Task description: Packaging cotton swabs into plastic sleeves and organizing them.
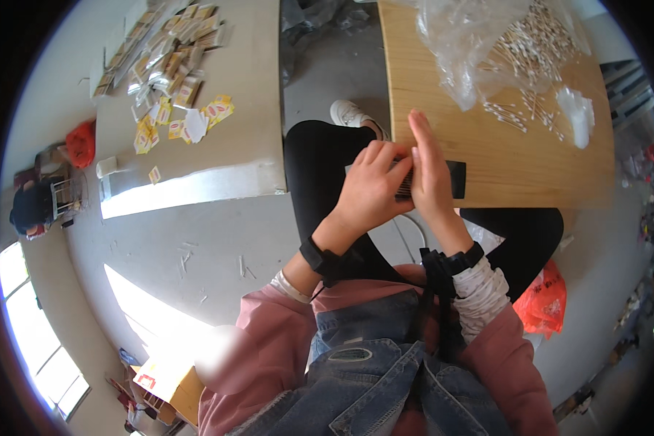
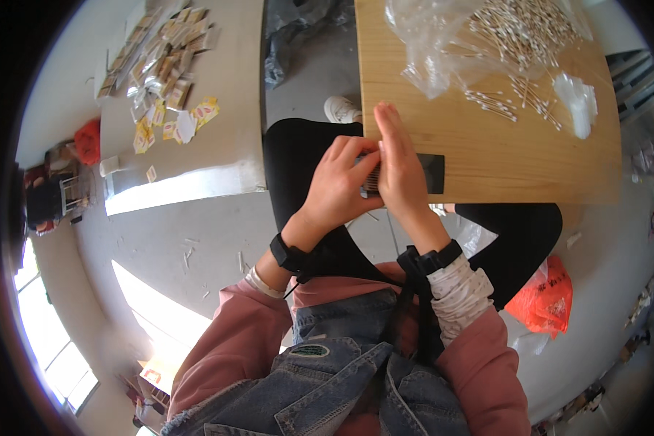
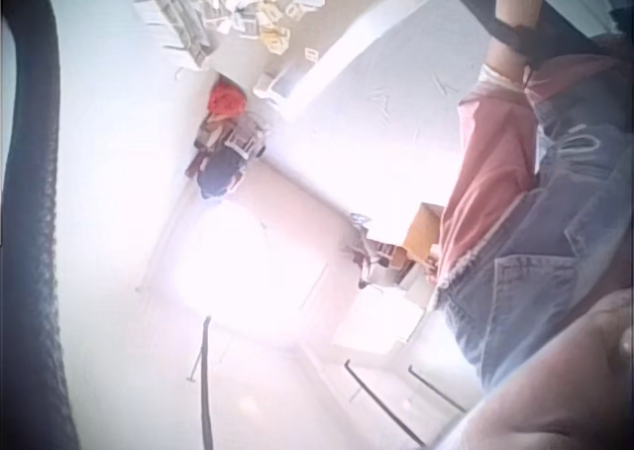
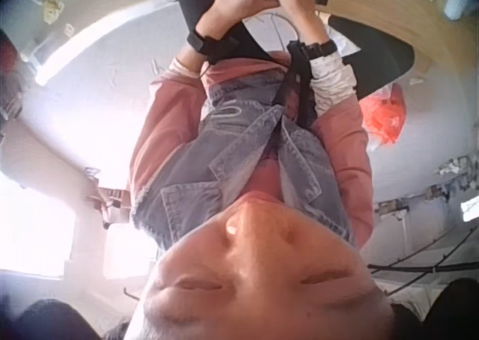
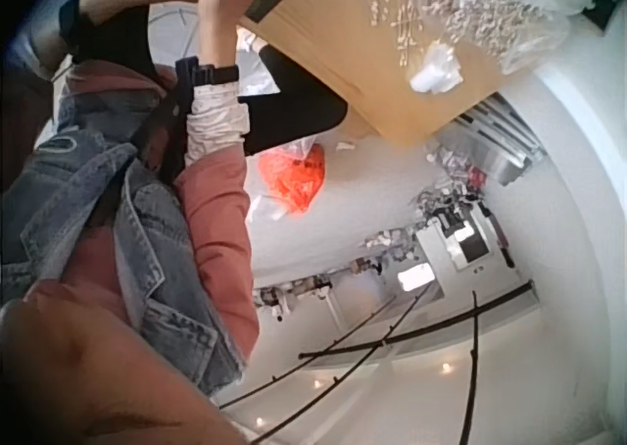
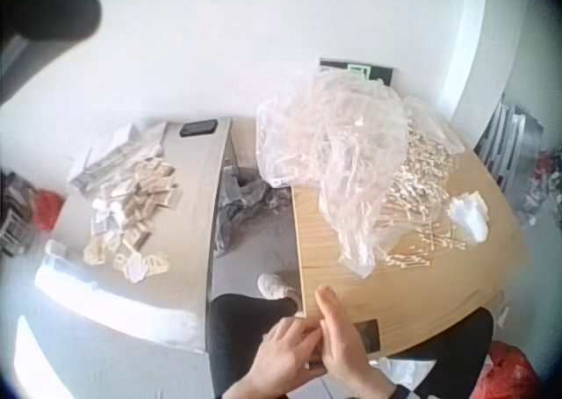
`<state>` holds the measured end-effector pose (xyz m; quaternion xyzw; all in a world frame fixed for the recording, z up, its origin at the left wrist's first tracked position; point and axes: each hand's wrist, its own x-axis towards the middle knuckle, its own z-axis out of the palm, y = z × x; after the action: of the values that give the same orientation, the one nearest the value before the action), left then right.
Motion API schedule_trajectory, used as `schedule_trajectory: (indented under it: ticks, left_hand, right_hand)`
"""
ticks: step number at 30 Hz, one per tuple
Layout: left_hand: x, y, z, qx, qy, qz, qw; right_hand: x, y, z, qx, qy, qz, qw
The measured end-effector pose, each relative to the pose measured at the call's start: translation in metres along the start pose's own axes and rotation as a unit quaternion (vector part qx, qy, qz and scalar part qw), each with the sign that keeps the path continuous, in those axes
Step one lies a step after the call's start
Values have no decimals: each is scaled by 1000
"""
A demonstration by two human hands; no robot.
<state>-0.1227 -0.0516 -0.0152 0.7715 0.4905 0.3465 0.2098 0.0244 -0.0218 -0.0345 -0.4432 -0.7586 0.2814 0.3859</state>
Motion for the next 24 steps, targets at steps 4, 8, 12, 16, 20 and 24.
schedule_trajectory:
  ticks: [4,8,12,16,20,24]
  left_hand:
    - [-1,-12,-25,-41,49,-52,997]
    - [-23,-100,-102,85,253,-248,931]
    - [-85,-229,-175,223,313,-430,817]
    - [-95,-279,-199,245,274,-535,761]
    - [-90,-288,-208,106,234,-559,789]
    - [-92,-272,-201,165,308,-495,796]
  right_hand:
    - [-5,9,-27,22,33,28,999]
    - [-20,28,-47,35,115,86,989]
    - [-19,29,-38,-21,87,58,994]
    - [-18,32,-36,0,106,65,992]
    - [-17,29,-38,-38,97,57,993]
    - [-18,26,-41,-61,99,55,992]
